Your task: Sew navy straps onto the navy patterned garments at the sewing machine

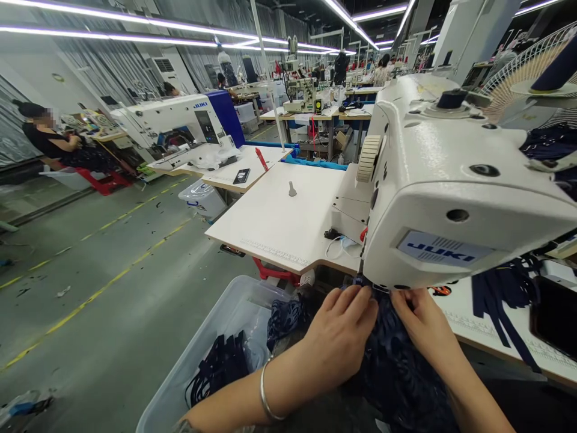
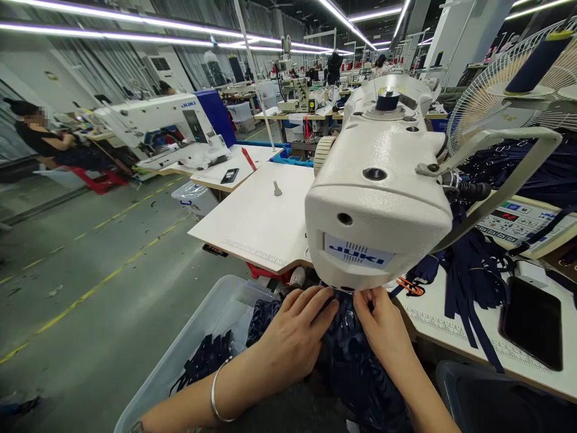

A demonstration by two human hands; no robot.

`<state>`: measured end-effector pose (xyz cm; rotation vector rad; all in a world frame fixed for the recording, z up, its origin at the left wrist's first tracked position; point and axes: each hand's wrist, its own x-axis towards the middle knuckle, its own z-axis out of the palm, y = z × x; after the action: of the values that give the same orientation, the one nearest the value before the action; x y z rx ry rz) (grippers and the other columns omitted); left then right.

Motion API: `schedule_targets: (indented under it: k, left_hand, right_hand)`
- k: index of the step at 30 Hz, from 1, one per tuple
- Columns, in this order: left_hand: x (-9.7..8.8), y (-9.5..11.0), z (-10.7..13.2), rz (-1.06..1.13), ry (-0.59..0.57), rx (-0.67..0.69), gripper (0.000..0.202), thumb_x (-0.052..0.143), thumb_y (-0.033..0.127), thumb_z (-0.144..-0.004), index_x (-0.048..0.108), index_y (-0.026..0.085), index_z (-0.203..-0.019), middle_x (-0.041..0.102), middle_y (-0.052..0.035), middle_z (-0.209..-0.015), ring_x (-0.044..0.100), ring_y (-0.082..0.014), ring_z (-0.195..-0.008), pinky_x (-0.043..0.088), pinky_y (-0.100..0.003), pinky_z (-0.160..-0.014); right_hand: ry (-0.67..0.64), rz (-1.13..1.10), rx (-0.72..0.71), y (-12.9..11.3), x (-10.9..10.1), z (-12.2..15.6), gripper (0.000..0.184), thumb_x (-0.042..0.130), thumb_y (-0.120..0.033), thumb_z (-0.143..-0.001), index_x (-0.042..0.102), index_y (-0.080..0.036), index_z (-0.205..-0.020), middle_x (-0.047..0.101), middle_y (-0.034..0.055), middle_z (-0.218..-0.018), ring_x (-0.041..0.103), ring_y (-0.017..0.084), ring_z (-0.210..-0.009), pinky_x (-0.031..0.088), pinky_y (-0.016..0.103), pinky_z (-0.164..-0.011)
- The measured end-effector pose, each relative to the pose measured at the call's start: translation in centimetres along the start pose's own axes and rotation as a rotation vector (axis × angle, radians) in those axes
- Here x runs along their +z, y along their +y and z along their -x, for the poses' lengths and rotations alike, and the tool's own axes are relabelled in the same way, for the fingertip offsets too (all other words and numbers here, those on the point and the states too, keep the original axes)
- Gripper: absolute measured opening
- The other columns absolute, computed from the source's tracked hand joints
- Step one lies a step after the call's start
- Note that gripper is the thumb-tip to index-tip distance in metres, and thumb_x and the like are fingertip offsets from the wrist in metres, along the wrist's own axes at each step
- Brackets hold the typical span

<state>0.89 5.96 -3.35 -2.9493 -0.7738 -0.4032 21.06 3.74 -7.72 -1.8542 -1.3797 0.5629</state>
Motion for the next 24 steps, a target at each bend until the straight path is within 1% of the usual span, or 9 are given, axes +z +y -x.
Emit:
schedule_targets:
  k: [2, 4, 8, 12, 16, 20, 24]
  left_hand:
    - [0.3, 0.0, 0.1, -0.019, 0.028, 0.091, 0.041, 0.035, 0.018, -0.099, 0.044, 0.014, -0.139, 0.045, -0.0050, -0.142, 0.041, -0.0194, -0.124, 0.031, -0.031, -0.104]
    - [0.7, 0.2, 0.3, -0.057, 0.026, 0.112, 0.041, 0.032, 0.018, -0.100, 0.042, 0.014, -0.140, 0.048, -0.0032, -0.140, 0.042, -0.0181, -0.122, 0.033, -0.030, -0.102]
    - [1.0, 0.9, 0.4, -0.129, 0.001, 0.039, 0.043, 0.032, 0.022, -0.100, 0.041, 0.013, -0.141, 0.048, -0.0051, -0.139, 0.041, -0.0202, -0.124, 0.035, -0.035, -0.100]
    - [1.1, 1.4, 0.3, -0.179, 0.014, -0.002, 0.044, 0.031, 0.022, -0.100, 0.041, 0.011, -0.142, 0.050, -0.0063, -0.137, 0.040, -0.0209, -0.125, 0.035, -0.034, -0.099]
    - [1.6, 1.5, 0.1, -0.210, 0.039, -0.024, 0.043, 0.032, 0.021, -0.100, 0.043, 0.011, -0.141, 0.050, -0.0065, -0.136, 0.040, -0.0211, -0.125, 0.034, -0.034, -0.098]
    - [1.9, 1.5, 0.0, -0.226, 0.050, -0.042, 0.043, 0.031, 0.021, -0.100, 0.044, 0.012, -0.140, 0.049, -0.0067, -0.137, 0.039, -0.0208, -0.126, 0.033, -0.034, -0.099]
    - [1.9, 1.6, 0.1, -0.245, 0.055, -0.041, 0.043, 0.030, 0.020, -0.100, 0.045, 0.014, -0.140, 0.048, -0.0062, -0.138, 0.040, -0.0201, -0.125, 0.032, -0.033, -0.099]
  right_hand:
    - [0.001, -0.022, 0.001, 0.1, 0.2, 0.2, 0.022, 0.044, -0.046, -0.087, 0.046, -0.024, -0.084, 0.054, -0.0011, -0.067, 0.056, 0.019, -0.063, 0.040, 0.028, -0.059]
    - [0.008, -0.015, 0.030, 0.1, 0.3, 0.2, 0.020, 0.045, -0.045, -0.087, 0.045, -0.025, -0.082, 0.055, -0.0007, -0.068, 0.056, 0.019, -0.063, 0.040, 0.028, -0.060]
    - [0.012, 0.090, 0.074, -0.3, 0.0, -0.2, 0.019, 0.047, -0.041, -0.084, 0.045, -0.025, -0.074, 0.057, -0.0008, -0.063, 0.053, 0.018, -0.056, 0.038, 0.028, -0.056]
    - [0.037, 0.217, 0.103, -0.6, 0.0, -0.7, 0.026, 0.044, -0.046, -0.082, 0.045, -0.025, -0.066, 0.058, 0.0035, -0.059, 0.052, 0.021, -0.054, 0.034, 0.029, -0.053]
    - [0.044, 0.243, 0.079, -0.6, 0.0, -1.1, 0.029, 0.041, -0.049, -0.081, 0.049, -0.024, -0.070, 0.063, 0.0097, -0.067, 0.056, 0.024, -0.059, 0.037, 0.031, -0.054]
    - [0.022, 0.250, 0.104, -0.8, -0.1, -1.2, 0.028, 0.039, -0.050, -0.079, 0.048, -0.024, -0.072, 0.063, 0.0100, -0.066, 0.055, 0.025, -0.057, 0.037, 0.031, -0.053]
    - [0.016, 0.229, 0.125, -0.8, 0.0, -1.3, 0.027, 0.039, -0.050, -0.078, 0.047, -0.024, -0.073, 0.063, 0.0106, -0.067, 0.058, 0.027, -0.063, 0.037, 0.032, -0.055]
